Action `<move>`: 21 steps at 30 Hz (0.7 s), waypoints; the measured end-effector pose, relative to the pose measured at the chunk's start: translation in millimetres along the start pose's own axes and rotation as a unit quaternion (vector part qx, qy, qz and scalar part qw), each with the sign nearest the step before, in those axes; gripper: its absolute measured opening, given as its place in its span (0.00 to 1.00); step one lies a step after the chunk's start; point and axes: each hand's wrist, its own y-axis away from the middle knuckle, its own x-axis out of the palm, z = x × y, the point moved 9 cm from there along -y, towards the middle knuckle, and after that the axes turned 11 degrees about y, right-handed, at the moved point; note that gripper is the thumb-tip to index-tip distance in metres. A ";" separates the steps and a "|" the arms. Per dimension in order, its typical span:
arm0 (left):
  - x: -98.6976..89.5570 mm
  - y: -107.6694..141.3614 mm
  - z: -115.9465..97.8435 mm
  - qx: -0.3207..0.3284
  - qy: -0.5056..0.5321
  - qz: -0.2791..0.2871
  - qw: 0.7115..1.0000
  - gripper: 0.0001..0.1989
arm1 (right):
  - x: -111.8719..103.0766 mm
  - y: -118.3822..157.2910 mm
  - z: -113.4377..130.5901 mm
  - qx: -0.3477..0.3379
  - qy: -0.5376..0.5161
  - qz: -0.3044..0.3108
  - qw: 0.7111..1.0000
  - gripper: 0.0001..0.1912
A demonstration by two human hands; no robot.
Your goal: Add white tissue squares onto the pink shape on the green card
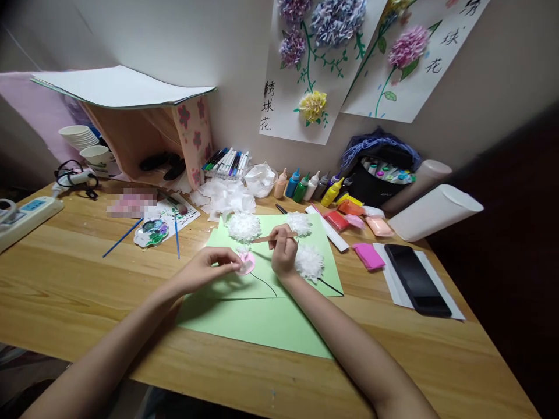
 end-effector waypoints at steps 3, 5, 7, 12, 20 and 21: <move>15.7 -3.3 10.3 -0.002 -0.071 -0.002 0.997 0.07 | -3.8 0.5 2.9 -0.009 0.009 -0.012 1.000 0.21; 16.5 -9.9 9.0 0.022 -0.154 -0.034 0.987 0.07 | -6.2 1.5 6.2 -0.019 0.014 -0.017 1.000 0.21; 16.0 -15.8 5.1 0.043 -0.241 -0.063 0.968 0.08 | -10.3 3.6 10.1 -0.029 0.013 -0.030 0.999 0.21; 15.0 -20.6 0.7 0.059 -0.343 -0.105 0.932 0.09 | -13.4 11.9 19.6 -0.067 0.037 -0.023 0.997 0.21; 14.6 -20.1 -2.3 0.074 -0.339 -0.128 0.929 0.07 | 1.6 17.2 41.8 -0.181 0.137 0.037 0.973 0.21; 14.7 -20.7 -2.4 0.075 -0.336 -0.127 0.930 0.07 | 2.4 16.8 42.6 -0.184 0.143 0.038 0.972 0.21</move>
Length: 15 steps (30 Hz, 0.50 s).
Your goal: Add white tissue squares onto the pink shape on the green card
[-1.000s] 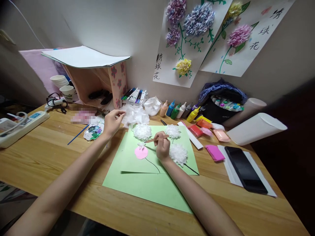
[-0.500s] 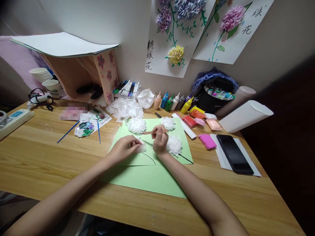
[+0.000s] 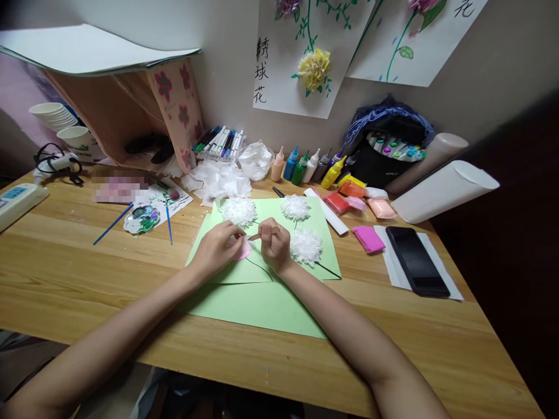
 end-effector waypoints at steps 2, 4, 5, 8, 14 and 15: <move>0.4 -0.8 0.2 0.001 0.004 0.000 1.000 0.07 | 1.4 -1.0 0.6 -0.002 0.009 0.006 1.000 0.21; 1.1 -0.9 0.2 0.001 0.005 -0.001 1.000 0.07 | 2.7 -1.2 0.8 -0.004 0.013 0.011 1.000 0.21; 1.5 -0.7 0.0 0.002 0.006 -0.001 1.000 0.07 | 3.2 -1.2 0.7 -0.005 0.015 0.012 1.000 0.21; 1.6 0.0 -0.6 0.002 0.014 -0.004 1.000 0.07 | 4.8 -0.8 -0.7 -0.001 0.018 0.015 1.000 0.21; -16.8 -2.3 20.9 -0.044 0.072 -0.060 0.995 0.10 | 8.2 -0.3 -6.8 0.029 0.006 0.027 0.999 0.22; -20.6 -2.7 28.5 -0.059 0.080 -0.068 0.993 0.10 | 8.8 -0.4 -7.4 0.033 0.008 0.030 0.999 0.23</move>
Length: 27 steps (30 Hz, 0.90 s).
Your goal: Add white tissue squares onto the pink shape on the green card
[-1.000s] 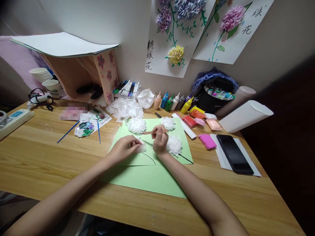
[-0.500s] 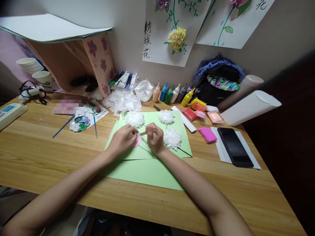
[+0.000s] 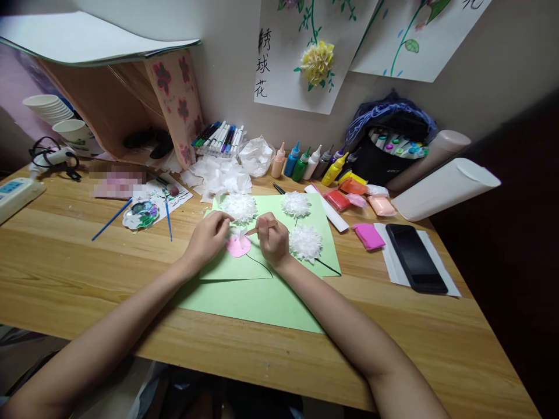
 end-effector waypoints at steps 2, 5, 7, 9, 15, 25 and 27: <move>-7.7 -3.0 13.2 -0.028 0.011 -0.011 1.000 0.10 | 0.9 -0.5 -0.2 0.004 0.006 0.005 1.000 0.24; -12.6 -4.9 26.7 -0.051 0.026 -0.010 0.998 0.11 | 2.5 -1.3 0.8 0.001 0.011 0.011 1.000 0.24; -12.2 -4.8 28.3 -0.045 0.031 -0.006 0.998 0.11 | 3.6 -1.3 1.4 -0.004 0.011 0.014 1.000 0.23; -10.5 -4.0 27.1 -0.034 0.030 -0.004 0.999 0.11 | 5.0 -0.6 2.1 -0.012 0.007 0.018 1.000 0.22; -6.5 -3.0 26.1 -0.023 0.032 -0.002 0.999 0.11 | 8.1 -0.9 6.0 -0.039 0.007 0.035 0.999 0.20; -4.7 -2.7 26.1 -0.021 0.021 0.006 1.000 0.11 | 6.1 -4.8 -3.9 0.023 -0.019 0.026 0.999 0.22; -4.6 -2.6 26.6 -0.023 0.017 0.006 1.000 0.11 | -0.1 -3.3 -8.1 0.044 -0.023 -0.006 0.999 0.23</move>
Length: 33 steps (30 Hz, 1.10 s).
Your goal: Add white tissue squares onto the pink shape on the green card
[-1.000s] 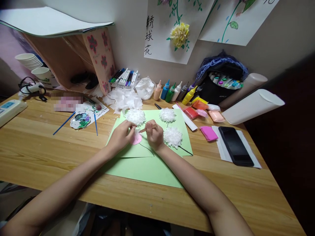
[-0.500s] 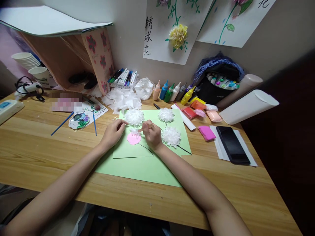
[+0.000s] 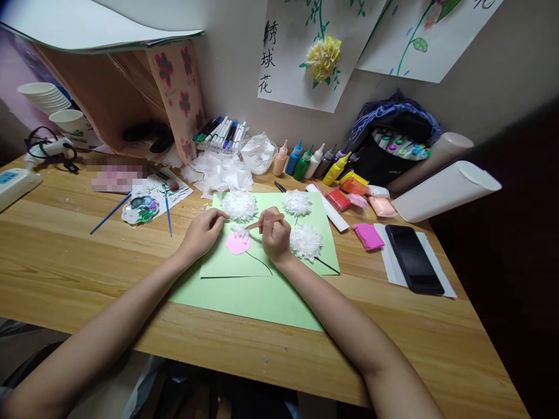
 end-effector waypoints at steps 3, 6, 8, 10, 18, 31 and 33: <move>0.3 -0.1 -0.5 0.002 -0.004 0.002 1.000 0.11 | -2.5 1.5 0.7 -0.004 0.001 -0.007 1.000 0.24; 0.5 0.0 -2.1 0.007 -0.006 0.004 1.000 0.11 | 1.7 3.0 5.6 -0.028 0.002 0.018 0.999 0.24; 0.4 0.3 -2.9 0.008 -0.007 0.004 1.000 0.11 | 4.7 3.8 8.0 -0.040 0.004 0.033 0.999 0.24; 0.2 0.5 -3.4 0.008 -0.007 0.004 1.000 0.10 | 6.2 3.9 8.9 -0.046 0.009 0.037 0.998 0.24; 0.2 0.0 -3.6 0.010 -0.009 0.003 1.000 0.11 | 4.6 1.4 4.4 -0.029 0.048 0.016 0.998 0.26; 2.2 -0.3 -4.2 0.026 -0.017 0.007 0.999 0.11 | 12.1 0.1 10.3 -0.040 0.068 0.043 0.996 0.25; 2.1 -0.1 -5.0 0.025 -0.018 0.009 0.999 0.11 | 10.8 1.0 11.1 -0.039 0.056 0.040 0.997 0.25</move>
